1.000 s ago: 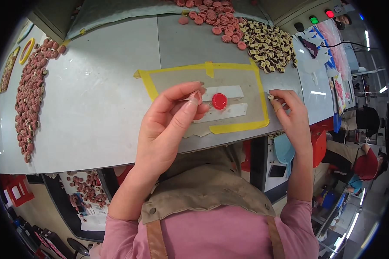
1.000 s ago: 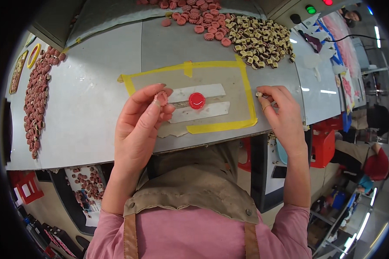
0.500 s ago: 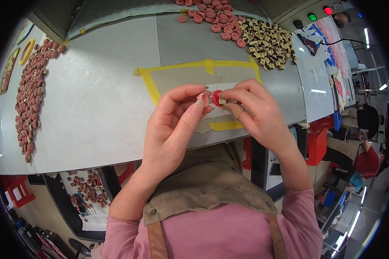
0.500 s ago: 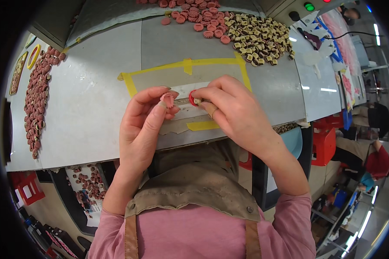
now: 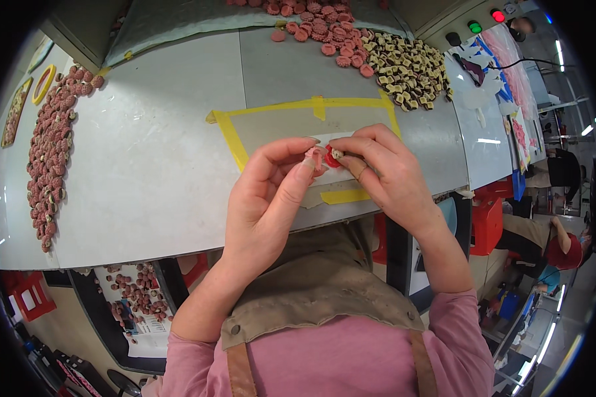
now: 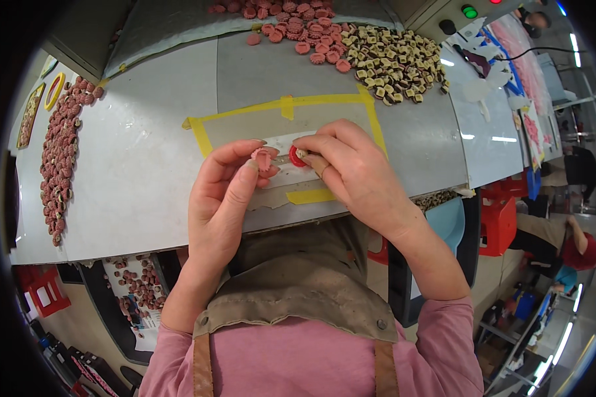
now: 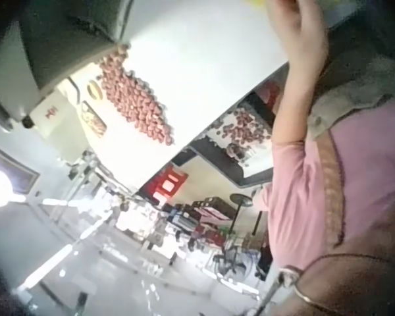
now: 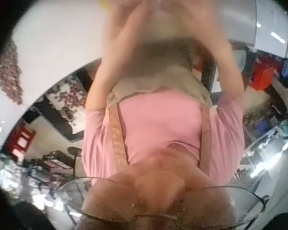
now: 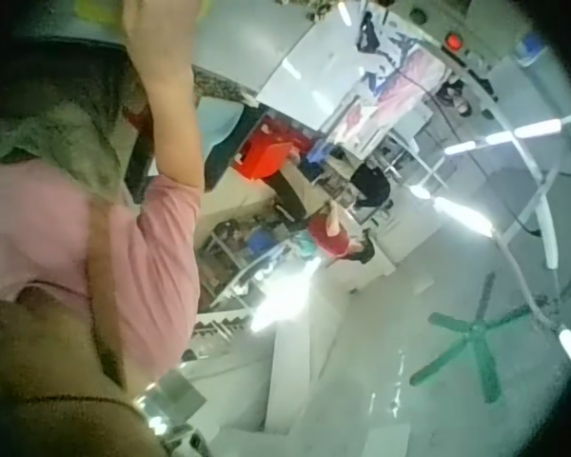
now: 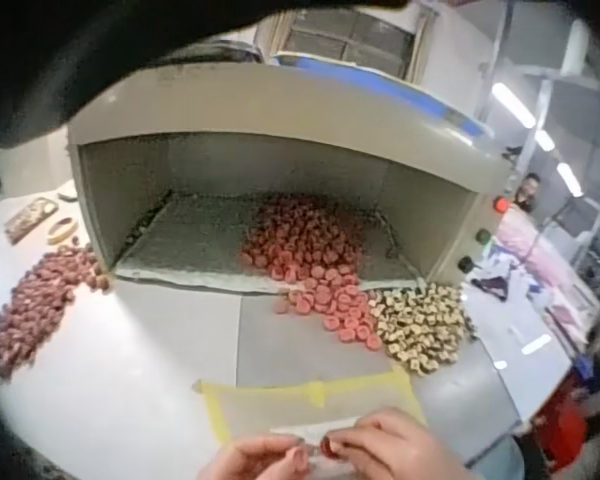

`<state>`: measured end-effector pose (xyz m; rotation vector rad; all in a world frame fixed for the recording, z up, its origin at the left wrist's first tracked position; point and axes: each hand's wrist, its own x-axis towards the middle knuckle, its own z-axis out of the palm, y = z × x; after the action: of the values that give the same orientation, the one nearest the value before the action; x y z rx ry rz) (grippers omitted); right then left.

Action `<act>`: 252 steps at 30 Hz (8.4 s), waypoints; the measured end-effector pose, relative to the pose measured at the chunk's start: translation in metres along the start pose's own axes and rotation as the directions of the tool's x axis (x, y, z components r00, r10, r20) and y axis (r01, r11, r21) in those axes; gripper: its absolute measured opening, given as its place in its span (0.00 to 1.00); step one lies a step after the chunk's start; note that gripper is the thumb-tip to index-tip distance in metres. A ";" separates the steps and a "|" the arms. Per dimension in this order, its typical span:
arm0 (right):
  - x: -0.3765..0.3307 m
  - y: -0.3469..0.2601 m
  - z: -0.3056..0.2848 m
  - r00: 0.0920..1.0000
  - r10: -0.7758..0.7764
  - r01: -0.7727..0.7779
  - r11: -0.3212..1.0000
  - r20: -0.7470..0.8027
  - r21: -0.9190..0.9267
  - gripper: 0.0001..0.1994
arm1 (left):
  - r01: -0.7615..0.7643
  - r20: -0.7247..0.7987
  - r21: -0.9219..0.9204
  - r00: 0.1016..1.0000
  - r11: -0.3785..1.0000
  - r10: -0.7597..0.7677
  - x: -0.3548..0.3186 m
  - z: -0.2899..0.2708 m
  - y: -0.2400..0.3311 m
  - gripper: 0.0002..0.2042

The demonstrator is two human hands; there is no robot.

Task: The person adds liquid glue into a cap from a bottle, then repeatedly picks up small components by hand, dips them into the glue, and presses them together to assemble figurines before placing them on the table.

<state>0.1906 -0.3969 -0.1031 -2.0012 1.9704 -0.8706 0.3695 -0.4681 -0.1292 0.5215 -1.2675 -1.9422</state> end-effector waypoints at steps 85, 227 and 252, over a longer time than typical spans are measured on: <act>-0.038 0.051 -0.056 0.950 0.290 -0.274 0.953 -0.118 0.131 0.10 | -0.120 0.062 0.669 0.992 0.733 0.106 0.089 -0.024 0.017 0.12; -0.024 0.031 -0.030 0.998 0.051 -0.054 0.996 -0.049 -0.070 0.08 | 0.250 0.087 -0.285 0.968 0.925 -0.235 0.010 -0.008 0.006 0.15; -0.008 0.017 -0.034 0.974 0.213 -0.213 0.977 0.074 0.001 0.08 | 0.173 0.029 -0.214 0.985 0.961 -0.171 -0.003 -0.015 0.004 0.16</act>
<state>0.1591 -0.3822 -0.0868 -1.7485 2.0869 -0.7437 0.3826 -0.4757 -0.1318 0.5249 -1.0280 -2.1989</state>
